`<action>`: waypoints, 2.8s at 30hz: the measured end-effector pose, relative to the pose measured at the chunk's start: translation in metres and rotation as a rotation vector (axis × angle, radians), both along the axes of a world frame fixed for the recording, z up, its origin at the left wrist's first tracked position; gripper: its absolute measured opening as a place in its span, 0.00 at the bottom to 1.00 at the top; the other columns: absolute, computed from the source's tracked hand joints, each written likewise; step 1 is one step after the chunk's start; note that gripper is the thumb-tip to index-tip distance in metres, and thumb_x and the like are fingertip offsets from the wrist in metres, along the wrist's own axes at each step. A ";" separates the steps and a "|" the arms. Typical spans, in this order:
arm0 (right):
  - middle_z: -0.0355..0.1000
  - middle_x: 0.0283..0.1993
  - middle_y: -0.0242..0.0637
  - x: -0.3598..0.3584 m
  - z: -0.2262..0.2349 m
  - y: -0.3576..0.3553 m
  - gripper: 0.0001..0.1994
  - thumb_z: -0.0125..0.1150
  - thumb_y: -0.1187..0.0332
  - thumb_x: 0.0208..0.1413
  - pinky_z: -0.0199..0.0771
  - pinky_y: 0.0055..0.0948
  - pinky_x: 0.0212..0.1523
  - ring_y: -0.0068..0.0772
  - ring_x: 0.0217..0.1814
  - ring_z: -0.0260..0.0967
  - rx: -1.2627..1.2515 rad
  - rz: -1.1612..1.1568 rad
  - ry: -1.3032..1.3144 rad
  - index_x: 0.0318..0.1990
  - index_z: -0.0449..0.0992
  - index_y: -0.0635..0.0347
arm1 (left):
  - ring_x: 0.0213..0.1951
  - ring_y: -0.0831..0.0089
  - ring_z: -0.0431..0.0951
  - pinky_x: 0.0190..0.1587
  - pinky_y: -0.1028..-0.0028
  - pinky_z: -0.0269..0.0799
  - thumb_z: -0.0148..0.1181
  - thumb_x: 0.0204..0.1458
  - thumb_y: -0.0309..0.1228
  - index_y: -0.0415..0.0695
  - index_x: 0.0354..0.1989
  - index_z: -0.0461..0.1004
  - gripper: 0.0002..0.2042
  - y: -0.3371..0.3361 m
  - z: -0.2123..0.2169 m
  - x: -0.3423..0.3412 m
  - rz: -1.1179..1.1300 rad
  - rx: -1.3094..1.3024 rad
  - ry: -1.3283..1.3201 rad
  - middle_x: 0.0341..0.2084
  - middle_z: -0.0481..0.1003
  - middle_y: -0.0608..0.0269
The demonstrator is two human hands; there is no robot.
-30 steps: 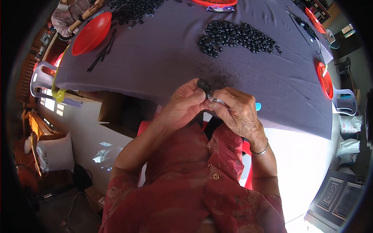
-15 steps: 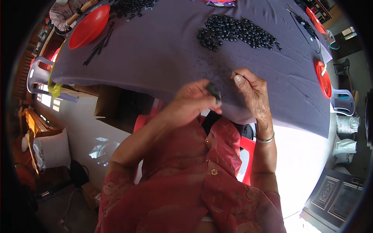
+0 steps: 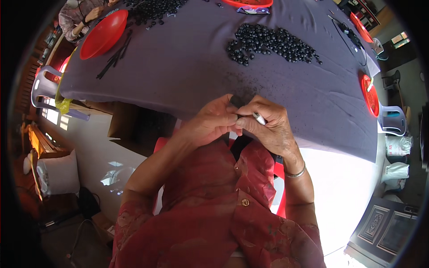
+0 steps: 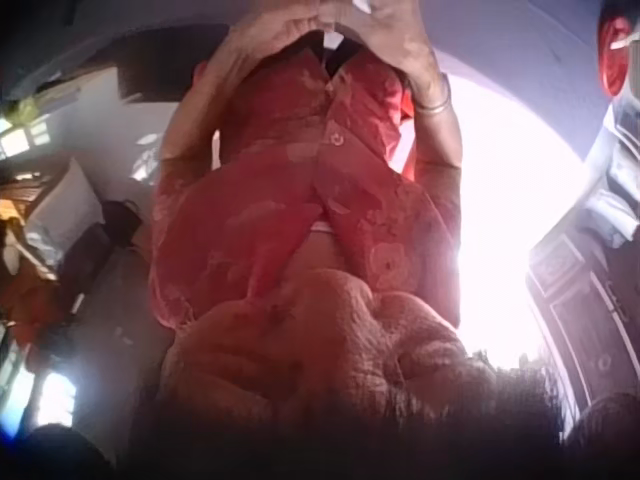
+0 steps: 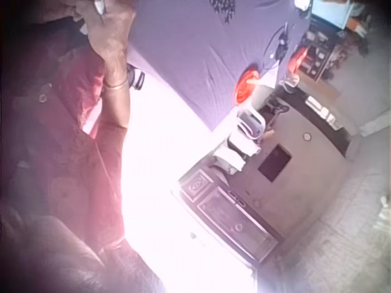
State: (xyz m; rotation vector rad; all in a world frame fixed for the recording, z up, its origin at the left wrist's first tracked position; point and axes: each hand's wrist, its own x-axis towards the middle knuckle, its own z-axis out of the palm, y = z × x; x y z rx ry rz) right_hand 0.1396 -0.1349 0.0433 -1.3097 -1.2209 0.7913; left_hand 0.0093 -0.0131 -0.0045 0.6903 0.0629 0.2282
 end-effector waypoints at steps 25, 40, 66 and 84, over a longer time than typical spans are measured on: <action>0.72 0.28 0.42 0.063 -0.016 0.085 0.09 0.65 0.69 0.41 0.71 0.35 0.33 0.43 0.30 0.72 -0.145 -0.438 -0.903 0.29 0.74 0.63 | 0.30 0.70 0.74 0.34 0.72 0.69 0.62 0.49 0.29 0.42 0.40 0.73 0.11 0.085 -0.006 0.002 1.194 1.663 0.540 0.29 0.71 0.64; 0.69 0.29 0.33 0.002 0.001 0.015 0.11 0.65 0.82 0.38 0.72 0.23 0.30 0.24 0.29 0.71 0.131 -0.155 -0.350 0.34 0.76 0.64 | 0.31 0.85 0.69 0.34 0.80 0.64 0.55 0.57 0.28 0.45 0.37 0.70 0.03 0.001 0.015 -0.006 0.138 0.105 0.123 0.32 0.74 0.70; 0.67 0.25 0.32 0.005 0.010 -0.001 0.10 0.52 0.64 0.60 0.66 0.26 0.33 0.24 0.29 0.64 -0.036 -0.163 -0.293 0.36 0.70 0.63 | 0.33 0.77 0.67 0.36 0.76 0.64 0.55 0.56 0.28 0.48 0.40 0.67 0.06 -0.004 0.003 -0.009 0.162 -0.020 -0.028 0.31 0.70 0.68; 0.71 0.26 0.36 -0.010 0.003 0.006 0.04 0.61 0.71 0.49 0.70 0.35 0.23 0.41 0.26 0.71 0.114 -0.136 -0.545 0.31 0.74 0.60 | 0.33 0.79 0.72 0.35 0.77 0.68 0.52 0.58 0.27 0.45 0.38 0.68 0.03 -0.002 0.004 -0.015 0.185 -0.017 -0.056 0.34 0.72 0.62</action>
